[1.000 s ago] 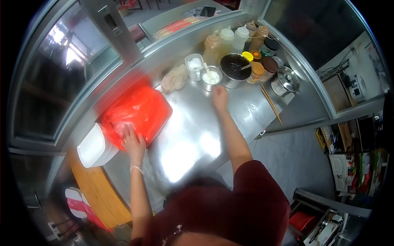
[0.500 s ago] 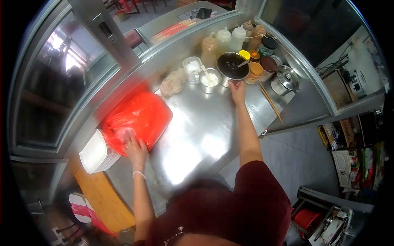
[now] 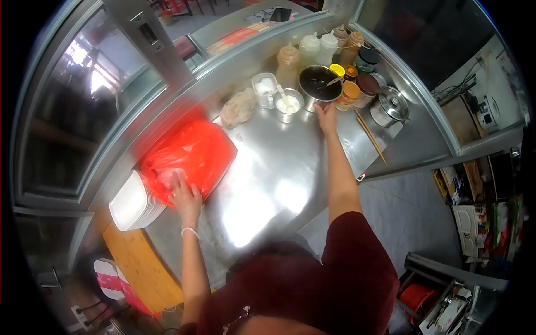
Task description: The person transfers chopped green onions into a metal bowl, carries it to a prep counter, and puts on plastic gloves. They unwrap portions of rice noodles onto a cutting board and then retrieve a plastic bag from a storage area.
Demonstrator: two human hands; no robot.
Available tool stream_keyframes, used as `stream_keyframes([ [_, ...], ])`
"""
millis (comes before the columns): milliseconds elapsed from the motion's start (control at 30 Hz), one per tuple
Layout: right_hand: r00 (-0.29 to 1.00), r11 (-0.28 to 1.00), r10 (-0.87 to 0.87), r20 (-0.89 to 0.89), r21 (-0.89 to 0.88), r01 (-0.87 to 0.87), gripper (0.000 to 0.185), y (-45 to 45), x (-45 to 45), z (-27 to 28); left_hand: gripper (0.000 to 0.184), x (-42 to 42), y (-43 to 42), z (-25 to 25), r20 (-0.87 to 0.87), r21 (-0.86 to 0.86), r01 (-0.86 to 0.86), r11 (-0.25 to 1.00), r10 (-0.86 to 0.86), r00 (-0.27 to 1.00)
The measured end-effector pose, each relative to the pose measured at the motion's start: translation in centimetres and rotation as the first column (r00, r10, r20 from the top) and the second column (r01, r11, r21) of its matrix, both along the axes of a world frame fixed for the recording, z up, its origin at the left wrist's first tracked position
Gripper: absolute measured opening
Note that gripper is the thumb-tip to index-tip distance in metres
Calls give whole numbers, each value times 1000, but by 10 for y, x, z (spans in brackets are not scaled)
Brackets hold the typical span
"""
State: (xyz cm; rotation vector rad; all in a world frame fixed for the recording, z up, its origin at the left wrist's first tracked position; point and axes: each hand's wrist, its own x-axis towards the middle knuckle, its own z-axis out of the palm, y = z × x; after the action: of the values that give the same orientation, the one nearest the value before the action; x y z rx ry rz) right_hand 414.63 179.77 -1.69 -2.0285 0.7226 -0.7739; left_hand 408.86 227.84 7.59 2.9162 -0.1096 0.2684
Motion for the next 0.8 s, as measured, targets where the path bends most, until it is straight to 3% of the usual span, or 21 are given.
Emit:
stream_keyframes([
  [267, 998, 999, 2, -64, -33, -4, 42, -8, 2, -1, 55, 0, 1, 1, -11, -32, 8, 999, -9, 1000],
  [567, 994, 995, -28, 106, 98, 18, 37, -4, 16, -44, 53, -2, -5, 8, -6, -35, -18, 999, 18, 1000],
  [667, 994, 995, -66, -85, 73, 72, 35, 4, 16, -33, 53, -3, -3, 9, -16, -36, -6, 999, 5, 1000],
  [700, 968, 997, 70, -240, 25, -66, 35, 14, 12, -21, 53, -3, -2, 11, -22, -41, -6, 999, 5, 1000],
  [767, 792, 933, 294, -535, -18, -359, 34, 43, 1, 18, 53, -3, 2, 14, -27, -39, 9, 999, -10, 1000],
  [800, 765, 867, 426, -483, -25, -498, 33, 66, 1, 35, 53, -3, 4, 14, -33, -41, 13, 999, -15, 999],
])
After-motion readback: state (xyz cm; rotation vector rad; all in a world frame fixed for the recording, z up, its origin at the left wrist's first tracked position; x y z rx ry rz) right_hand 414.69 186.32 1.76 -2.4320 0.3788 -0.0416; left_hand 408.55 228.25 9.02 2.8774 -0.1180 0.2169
